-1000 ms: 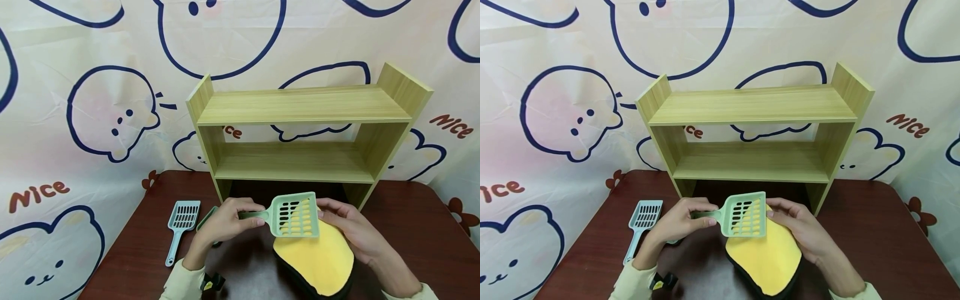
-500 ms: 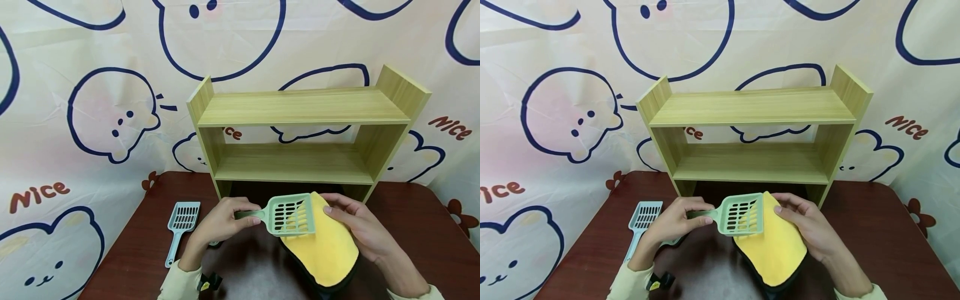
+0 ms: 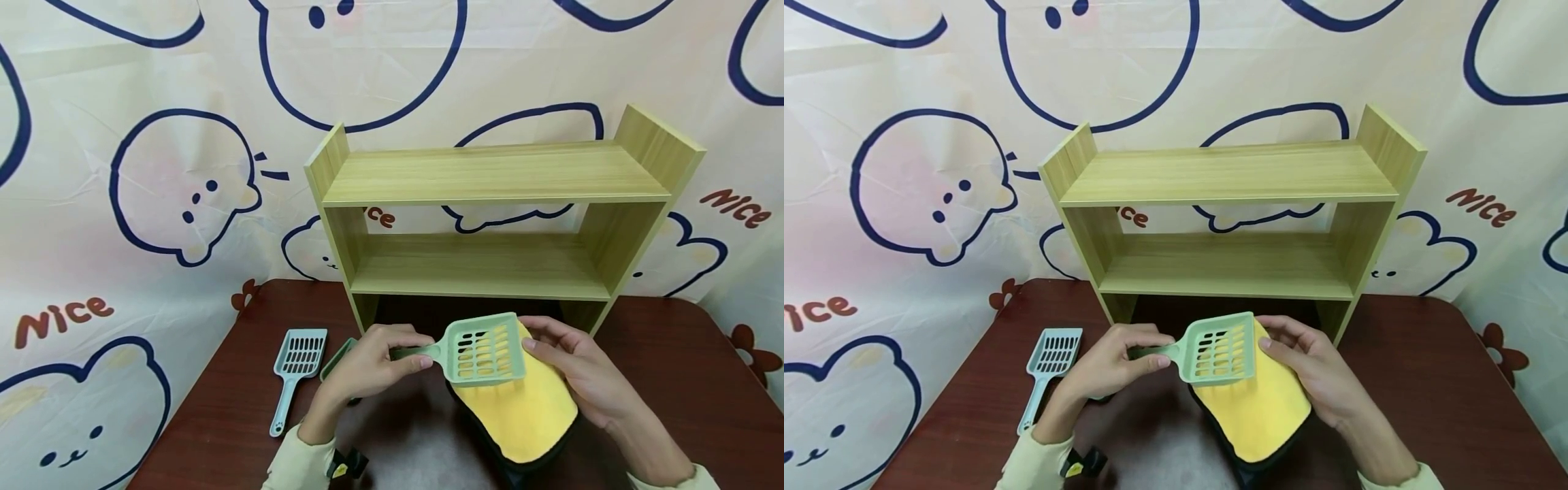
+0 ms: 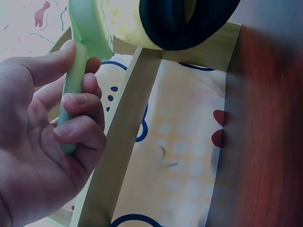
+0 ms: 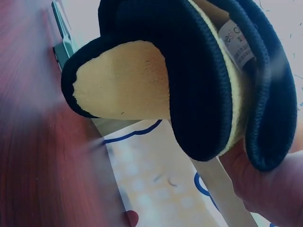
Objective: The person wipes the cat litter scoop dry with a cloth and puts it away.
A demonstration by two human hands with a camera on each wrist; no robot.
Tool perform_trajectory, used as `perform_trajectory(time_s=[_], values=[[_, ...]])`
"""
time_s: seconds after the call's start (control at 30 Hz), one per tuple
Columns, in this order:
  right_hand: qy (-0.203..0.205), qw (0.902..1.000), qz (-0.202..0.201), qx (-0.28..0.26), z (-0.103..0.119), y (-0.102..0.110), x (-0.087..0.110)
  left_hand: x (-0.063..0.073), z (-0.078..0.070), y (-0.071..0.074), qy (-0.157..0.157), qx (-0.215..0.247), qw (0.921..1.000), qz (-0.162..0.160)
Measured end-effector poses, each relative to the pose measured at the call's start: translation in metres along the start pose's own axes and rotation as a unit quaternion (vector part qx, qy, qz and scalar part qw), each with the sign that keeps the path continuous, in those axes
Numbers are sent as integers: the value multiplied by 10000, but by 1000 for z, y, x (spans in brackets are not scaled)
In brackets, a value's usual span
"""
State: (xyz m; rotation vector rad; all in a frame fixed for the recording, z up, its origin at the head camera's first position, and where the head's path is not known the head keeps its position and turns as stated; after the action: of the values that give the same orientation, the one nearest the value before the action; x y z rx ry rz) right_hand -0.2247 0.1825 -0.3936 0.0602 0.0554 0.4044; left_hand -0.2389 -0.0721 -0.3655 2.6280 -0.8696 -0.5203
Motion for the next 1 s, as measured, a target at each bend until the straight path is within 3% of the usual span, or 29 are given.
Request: perform_trajectory(time_s=[0.13, 0.27, 0.67, 1.0], values=[[59, 10000, -55, -2, 1, 1, 0, 1, -1, 1, 7, 130, 9999, -20], [118, 9999, -32, -14, 1, 0, -1, 1, -3, -2, -111, 269, 9994, 180], [275, 9979, 548, -217, -2, -17, -1, -2, -4, -18, -226, 794, 9944, 652], [412, 9985, 327, 126, 4, -8, 2, 2, -2, -3, -239, 536, 9969, 523]])
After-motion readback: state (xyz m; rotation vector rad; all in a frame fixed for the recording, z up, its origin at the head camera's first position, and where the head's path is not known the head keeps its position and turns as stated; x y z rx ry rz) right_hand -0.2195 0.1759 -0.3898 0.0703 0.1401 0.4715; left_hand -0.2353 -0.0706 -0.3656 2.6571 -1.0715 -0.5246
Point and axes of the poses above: each hand's wrist, its own x-axis away from the middle knuckle, its own y-axis out of the back of the hand, z = x × y, the point moved 9 cm from there along -x, towards the middle knuckle, and after that the axes turned 11 degrees about x, right-handed, at the moved point
